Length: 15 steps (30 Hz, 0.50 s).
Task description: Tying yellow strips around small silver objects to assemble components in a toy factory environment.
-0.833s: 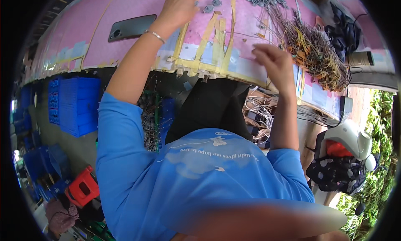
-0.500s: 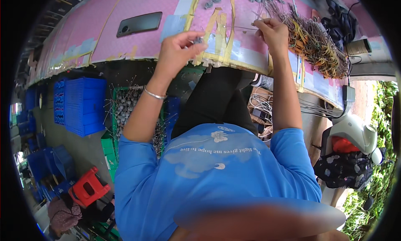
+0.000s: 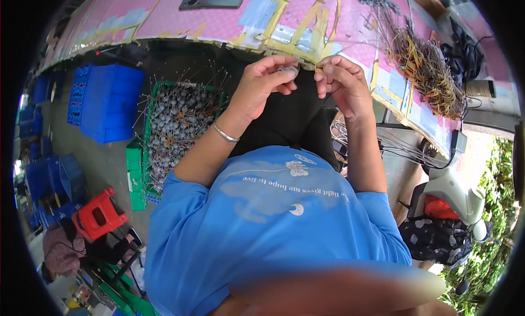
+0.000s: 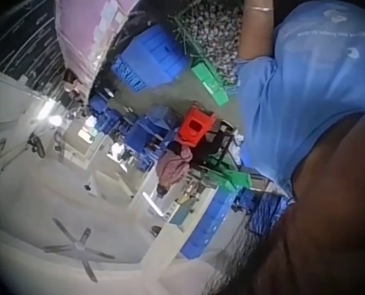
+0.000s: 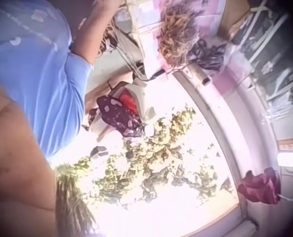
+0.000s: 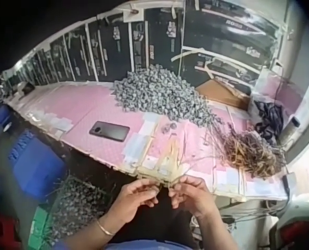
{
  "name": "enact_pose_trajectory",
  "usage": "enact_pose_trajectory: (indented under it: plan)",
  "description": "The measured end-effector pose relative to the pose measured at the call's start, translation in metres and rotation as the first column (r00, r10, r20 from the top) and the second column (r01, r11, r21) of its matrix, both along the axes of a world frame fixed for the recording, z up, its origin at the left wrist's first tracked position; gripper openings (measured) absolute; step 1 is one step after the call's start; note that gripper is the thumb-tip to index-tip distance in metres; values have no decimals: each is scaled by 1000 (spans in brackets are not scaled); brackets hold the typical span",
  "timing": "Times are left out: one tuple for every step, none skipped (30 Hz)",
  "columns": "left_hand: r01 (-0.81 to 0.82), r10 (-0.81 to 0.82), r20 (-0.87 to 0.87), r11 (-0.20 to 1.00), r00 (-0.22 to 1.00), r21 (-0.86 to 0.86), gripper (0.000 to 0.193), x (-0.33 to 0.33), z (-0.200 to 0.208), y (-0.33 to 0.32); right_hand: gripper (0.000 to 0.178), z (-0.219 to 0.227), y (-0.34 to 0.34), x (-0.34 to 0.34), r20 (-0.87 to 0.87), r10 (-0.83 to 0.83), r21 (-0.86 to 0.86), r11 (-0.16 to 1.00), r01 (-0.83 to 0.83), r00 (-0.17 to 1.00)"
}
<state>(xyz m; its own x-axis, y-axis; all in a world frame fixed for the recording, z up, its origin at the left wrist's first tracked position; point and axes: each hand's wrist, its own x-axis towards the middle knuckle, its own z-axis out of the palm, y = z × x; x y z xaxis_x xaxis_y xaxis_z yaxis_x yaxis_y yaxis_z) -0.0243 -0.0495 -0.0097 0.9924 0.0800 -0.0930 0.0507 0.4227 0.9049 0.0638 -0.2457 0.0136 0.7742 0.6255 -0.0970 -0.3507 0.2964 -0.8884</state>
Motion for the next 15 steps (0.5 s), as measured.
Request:
enact_pose_trajectory:
  plan:
    - [7, -9, -37, 998, 999, -64, 23, 1, 5, -3, 11, 1, 0, -4, -10, 24, 41, 999, -24, 1000]
    - [8, -18, -72, 992, 997, -128, 24, 0, 8, -5, 11, 1, 1, -10, -13, 35, 38, 999, -35, 999]
    - [-2, -7, -75, 991, 997, -131, 24, -1, 5, -6, 12, 1, 3, -15, -27, 71, 84, 994, -69, 997]
    - [24, -30, -53, 994, 998, -108, 26, 0, 0, -5, 14, 1, 4, -20, -40, 107, 130, 986, -101, 993]
    - [56, -59, -32, 995, 998, -82, 28, 2, -2, -6, 14, 1, 3, -23, -44, 111, 129, 986, -104, 993]
    - [53, -56, -36, 995, 998, -85, 28, 2, -2, -8, 15, 1, 3, -27, -56, 135, 113, 985, -128, 989]
    - [62, -62, 2, 997, 998, -54, 30, 3, 0, -9, 17, 1, 2, -30, -69, 159, 99, 984, -152, 985]
    - [73, -71, 41, 997, 997, -24, 32, 3, 1, -9, 17, 0, 2, -34, -62, 132, 52, 990, -129, 989]
    - [71, -70, 37, 997, 997, -27, 32, 3, 1, -10, 17, -2, 1, -36, -66, 133, 50, 990, -129, 989]
    - [51, -52, 43, 998, 998, 19, 34, 3, 1, -10, 17, -5, 0, -37, -56, 111, 4, 994, -110, 992]
    - [34, -37, 49, 997, 998, 67, 36, 3, 2, -11, 16, -7, -1, -38, -44, 86, -40, 995, -88, 995]
    - [36, -39, 45, 997, 998, 66, 36, 3, 2, -10, 16, -7, -1, -39, -49, 85, -41, 995, -87, 995]
    - [45, -50, 56, 995, 997, 86, 36, 1, 3, -10, 16, -8, -1, -41, -58, 65, -79, 995, -69, 996]
    - [54, -62, 68, 993, 996, 106, 36, 0, 4, -10, 16, -8, 0, -41, -64, 45, -117, 992, -52, 997]
    - [55, -63, 66, 993, 996, 105, 36, -1, 6, -10, 16, -9, -1, -41, -67, 44, -118, 992, -51, 997]
